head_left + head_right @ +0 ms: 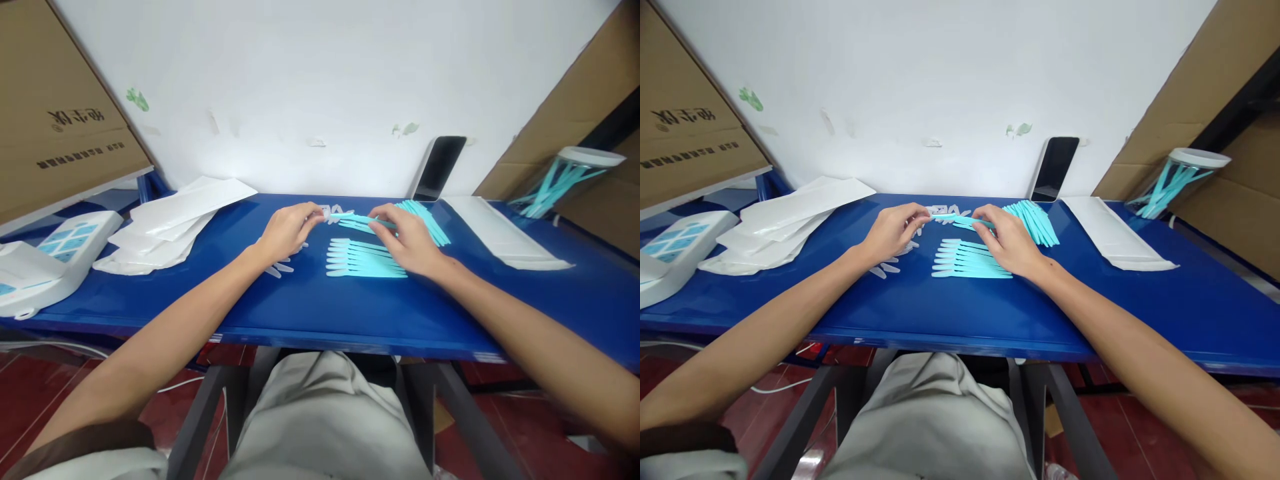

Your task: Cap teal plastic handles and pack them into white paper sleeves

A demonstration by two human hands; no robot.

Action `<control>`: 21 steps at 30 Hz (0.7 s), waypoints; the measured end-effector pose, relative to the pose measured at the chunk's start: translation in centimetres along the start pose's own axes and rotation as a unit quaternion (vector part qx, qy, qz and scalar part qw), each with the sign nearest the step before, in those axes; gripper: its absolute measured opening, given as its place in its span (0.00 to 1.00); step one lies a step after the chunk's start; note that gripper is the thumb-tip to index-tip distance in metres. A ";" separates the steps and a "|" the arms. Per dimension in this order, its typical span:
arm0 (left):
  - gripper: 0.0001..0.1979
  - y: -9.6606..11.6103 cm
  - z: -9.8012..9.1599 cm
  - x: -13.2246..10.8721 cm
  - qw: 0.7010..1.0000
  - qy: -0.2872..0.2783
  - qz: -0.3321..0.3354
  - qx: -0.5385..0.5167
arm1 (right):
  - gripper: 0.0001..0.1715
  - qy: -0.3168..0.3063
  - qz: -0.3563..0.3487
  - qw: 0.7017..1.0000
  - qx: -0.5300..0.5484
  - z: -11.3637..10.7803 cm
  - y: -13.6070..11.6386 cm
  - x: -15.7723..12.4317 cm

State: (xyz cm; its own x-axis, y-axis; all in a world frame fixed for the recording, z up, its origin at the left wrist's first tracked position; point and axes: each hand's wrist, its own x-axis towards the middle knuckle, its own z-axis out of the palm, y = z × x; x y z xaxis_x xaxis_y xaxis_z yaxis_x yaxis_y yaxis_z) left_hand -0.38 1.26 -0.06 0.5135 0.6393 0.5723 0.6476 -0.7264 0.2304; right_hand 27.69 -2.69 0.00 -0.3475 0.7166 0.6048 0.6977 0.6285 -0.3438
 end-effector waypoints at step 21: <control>0.14 1.1 0.0 0.1 0.966 0.044 -0.086 -0.241 | 0.14 -0.012 -0.011 1.000 -0.021 -0.1 0.6 0.0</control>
State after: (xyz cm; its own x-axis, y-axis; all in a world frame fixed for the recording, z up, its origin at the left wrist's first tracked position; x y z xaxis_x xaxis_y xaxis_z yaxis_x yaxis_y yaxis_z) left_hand 0.38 0.50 0.23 0.3586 0.7520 0.5530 0.3705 -0.6584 0.6551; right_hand 28.19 -2.38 -0.15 -0.3781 0.7101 0.5940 0.7149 0.6316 -0.2999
